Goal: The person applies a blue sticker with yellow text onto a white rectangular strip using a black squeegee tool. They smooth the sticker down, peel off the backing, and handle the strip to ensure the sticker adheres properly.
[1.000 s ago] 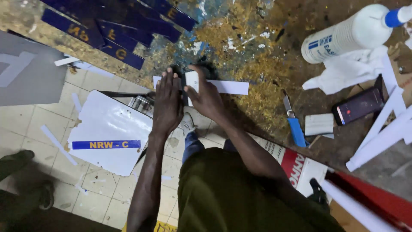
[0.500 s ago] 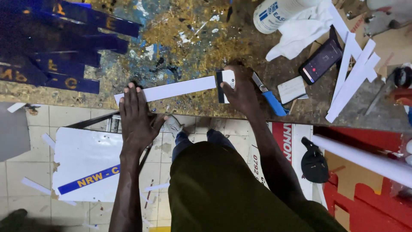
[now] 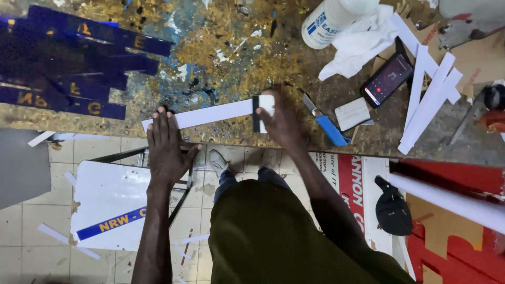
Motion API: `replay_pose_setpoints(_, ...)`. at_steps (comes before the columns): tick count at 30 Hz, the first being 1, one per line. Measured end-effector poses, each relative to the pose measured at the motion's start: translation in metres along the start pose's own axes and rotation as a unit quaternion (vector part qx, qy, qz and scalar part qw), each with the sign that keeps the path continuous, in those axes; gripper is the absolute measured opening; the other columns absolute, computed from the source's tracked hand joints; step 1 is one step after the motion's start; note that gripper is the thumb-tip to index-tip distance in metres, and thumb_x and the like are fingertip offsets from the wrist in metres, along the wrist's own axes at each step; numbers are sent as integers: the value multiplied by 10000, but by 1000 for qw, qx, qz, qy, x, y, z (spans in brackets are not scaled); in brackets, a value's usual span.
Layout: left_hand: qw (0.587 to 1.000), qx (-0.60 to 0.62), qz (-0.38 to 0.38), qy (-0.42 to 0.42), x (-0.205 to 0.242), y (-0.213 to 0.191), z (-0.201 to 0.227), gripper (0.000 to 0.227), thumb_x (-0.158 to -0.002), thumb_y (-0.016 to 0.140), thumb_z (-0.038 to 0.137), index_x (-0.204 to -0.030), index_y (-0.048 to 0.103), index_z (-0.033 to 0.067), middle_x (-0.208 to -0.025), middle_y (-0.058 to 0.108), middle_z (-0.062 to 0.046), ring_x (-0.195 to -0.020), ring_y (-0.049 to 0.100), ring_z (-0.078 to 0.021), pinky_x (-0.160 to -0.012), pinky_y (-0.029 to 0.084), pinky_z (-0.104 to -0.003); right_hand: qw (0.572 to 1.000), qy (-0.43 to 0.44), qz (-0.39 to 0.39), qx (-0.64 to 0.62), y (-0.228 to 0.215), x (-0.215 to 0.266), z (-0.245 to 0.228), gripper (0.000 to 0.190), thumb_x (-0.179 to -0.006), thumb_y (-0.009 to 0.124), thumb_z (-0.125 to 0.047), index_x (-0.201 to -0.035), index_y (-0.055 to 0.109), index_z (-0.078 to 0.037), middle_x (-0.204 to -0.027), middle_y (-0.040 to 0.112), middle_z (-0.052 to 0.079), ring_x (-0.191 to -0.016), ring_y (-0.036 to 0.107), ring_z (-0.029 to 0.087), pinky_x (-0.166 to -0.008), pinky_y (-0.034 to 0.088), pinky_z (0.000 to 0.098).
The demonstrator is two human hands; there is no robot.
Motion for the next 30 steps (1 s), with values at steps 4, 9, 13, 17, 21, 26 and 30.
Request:
replay_pose_setpoints(4,1000,13,-11,-2,-3,-4,0,1175,-1016,681,696,-1832,161,31,-1911,101,-238,-1761,68,-450,-1433,40,-604,999,33,15,3,-23,7,28,618,-1176,502,-642,-1572,523,-169,-656,642,235,-567,688,438,-568,432,567)
replay_pose_setpoints(9,998,56,-29,-30,1,-11,5,1174,-1055,679,676,-1840,69,54,-1923,21,-207,-1768,-2,-416,-1458,-10,-570,998,3,-7,-60,-16,0,-24,505,-1216,540,-532,-1614,499,-224,-935,753,214,-757,762,359,-704,575,556)
replay_pose_setpoints(13,984,132,109,-48,13,-11,-6,1076,-1073,786,511,-1839,194,41,-1907,198,-198,-1755,158,-433,-1427,175,-575,999,-17,-23,-33,-13,-15,-11,540,-1201,567,-505,-1617,505,-168,-1329,702,292,-1077,751,538,-925,580,696)
replay_pose_setpoints(17,863,283,376,-182,38,-3,-30,380,-1161,754,304,-1498,677,146,-1349,572,-56,-1170,610,-236,-953,648,-348,998,-1,-62,9,-17,-15,-3,627,-1183,595,-551,-1620,509,-111,-1430,658,307,-1202,704,554,-1003,541,690)
replay_pose_setpoints(21,774,396,417,-267,34,17,-44,210,-1144,784,208,-1340,759,137,-1152,680,-51,-1071,730,-182,-929,645,-363,997,3,-74,18,-24,-21,-16,638,-1168,614,-535,-1611,515,-87,-1485,611,325,-1321,631,600,-1025,518,756)
replay_pose_setpoints(26,700,487,404,-331,34,7,-35,218,-1101,790,115,-1316,761,91,-1110,736,-71,-1043,717,-145,-949,625,-340,998,-8,-56,12,-13,-20,-22,609,-1173,657,-470,-1577,535,-31,-1464,601,348,-1346,610,610,-1062,512,743)
replay_pose_setpoints(30,654,543,391,-352,34,17,-30,174,-1082,803,106,-1243,742,85,-1069,654,-11,-1031,680,-106,-904,634,-309,999,-6,-51,-11,-12,-15,-25,580,-1172,681,-402,-1583,509,-30,-1472,566,338,-1405,572,597,-1118,491,743)
Point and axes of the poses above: each hand's wrist, its own x-axis away from the middle knuckle, its own y-axis out of the palm, z = x × y, the point moved 3 cm from there along -x, towards the middle knuckle
